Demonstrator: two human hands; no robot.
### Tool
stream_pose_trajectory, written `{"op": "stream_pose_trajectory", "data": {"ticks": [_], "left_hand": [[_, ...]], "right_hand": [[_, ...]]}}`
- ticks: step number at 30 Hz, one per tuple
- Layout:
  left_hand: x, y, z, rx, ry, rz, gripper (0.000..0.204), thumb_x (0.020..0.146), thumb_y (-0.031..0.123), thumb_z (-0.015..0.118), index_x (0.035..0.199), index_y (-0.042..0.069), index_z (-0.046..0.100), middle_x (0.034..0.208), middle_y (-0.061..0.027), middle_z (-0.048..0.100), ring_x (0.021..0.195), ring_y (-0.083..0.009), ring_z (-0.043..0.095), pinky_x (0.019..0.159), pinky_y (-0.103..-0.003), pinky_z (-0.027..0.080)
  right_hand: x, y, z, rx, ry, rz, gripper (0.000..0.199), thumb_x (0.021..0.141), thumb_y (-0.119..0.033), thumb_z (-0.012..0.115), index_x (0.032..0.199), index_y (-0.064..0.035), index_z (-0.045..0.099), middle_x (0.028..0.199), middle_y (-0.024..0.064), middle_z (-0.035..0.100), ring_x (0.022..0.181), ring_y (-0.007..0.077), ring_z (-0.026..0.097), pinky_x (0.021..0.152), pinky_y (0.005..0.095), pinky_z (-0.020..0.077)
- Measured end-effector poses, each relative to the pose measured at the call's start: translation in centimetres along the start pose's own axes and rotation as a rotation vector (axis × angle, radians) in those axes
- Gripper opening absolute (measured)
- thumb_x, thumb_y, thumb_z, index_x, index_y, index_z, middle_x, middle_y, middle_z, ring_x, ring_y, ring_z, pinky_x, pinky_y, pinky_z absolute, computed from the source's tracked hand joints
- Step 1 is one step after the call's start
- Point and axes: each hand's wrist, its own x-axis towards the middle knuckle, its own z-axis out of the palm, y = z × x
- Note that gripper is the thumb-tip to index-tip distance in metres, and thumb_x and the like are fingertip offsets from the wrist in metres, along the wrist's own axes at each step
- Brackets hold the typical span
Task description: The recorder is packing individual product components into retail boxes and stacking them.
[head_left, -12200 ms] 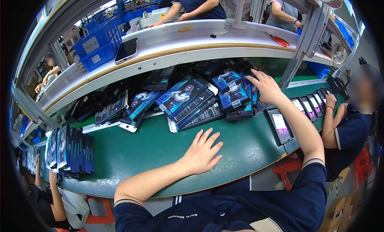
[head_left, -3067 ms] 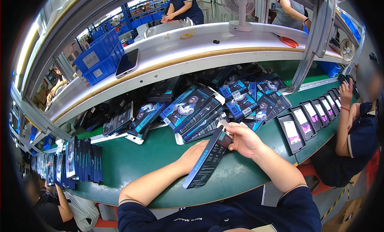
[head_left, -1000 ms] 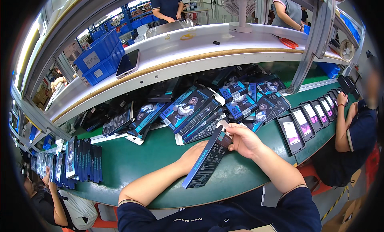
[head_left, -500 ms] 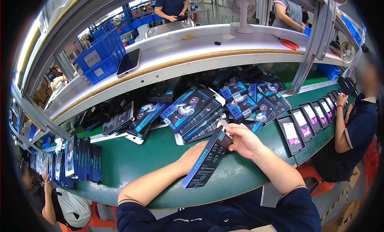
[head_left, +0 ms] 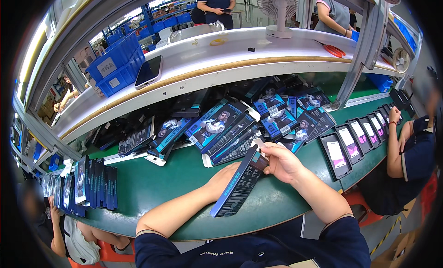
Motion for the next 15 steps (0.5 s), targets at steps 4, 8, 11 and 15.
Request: {"op": "stream_pose_trajectory", "data": {"ticks": [4,8,11,15], "left_hand": [[0.0,0.6,-0.3,-0.015,0.0,0.006,0.043,0.089,0.024,0.059,0.126,0.005,0.056,0.128,-0.0172,0.059,0.118,-0.0351,0.056,0.102,-0.043,0.043],[0.0,0.1,-0.2,0.034,-0.02,-0.006,0.044,0.091,0.024,0.059,0.131,0.008,0.054,0.128,-0.0128,0.06,0.117,-0.0276,0.058,0.101,-0.038,0.043],[-0.1,-0.4,0.0,0.09,-0.022,0.007,0.045,0.093,0.024,0.06,0.136,0.011,0.052,0.128,-0.0087,0.061,0.115,-0.0205,0.059,0.1,-0.033,0.044],[0.0,-0.8,0.1,0.073,-0.027,0.025,0.046,0.094,0.026,0.059,0.137,0.011,0.051,0.129,-0.0089,0.06,0.115,-0.0212,0.059,0.1,-0.033,0.044]], "right_hand": [[-0.1,-0.1,0.0,0.005,-0.006,0.0,0.012,0.094,-0.025,0.061,0.095,-0.0135,0.06,0.088,-0.0013,0.063,0.077,0.0091,0.06,0.057,0.025,0.0476],[-0.1,-0.1,0.0,0.007,0.004,0.0,0.012,0.094,-0.025,0.061,0.097,-0.013,0.06,0.089,-0.0009,0.063,0.077,0.0092,0.06,0.057,0.0251,0.0479],[0.0,0.0,-0.1,0.012,-0.016,-0.004,0.012,0.094,-0.024,0.061,0.098,-0.0122,0.059,0.09,-0.0007,0.064,0.076,0.0092,0.061,0.056,0.0253,0.0481],[-0.1,-0.1,0.1,0.014,-0.017,-0.007,0.013,0.094,-0.023,0.061,0.099,-0.0117,0.059,0.089,-0.0008,0.064,0.076,0.0092,0.061,0.056,0.0254,0.0483]]}}
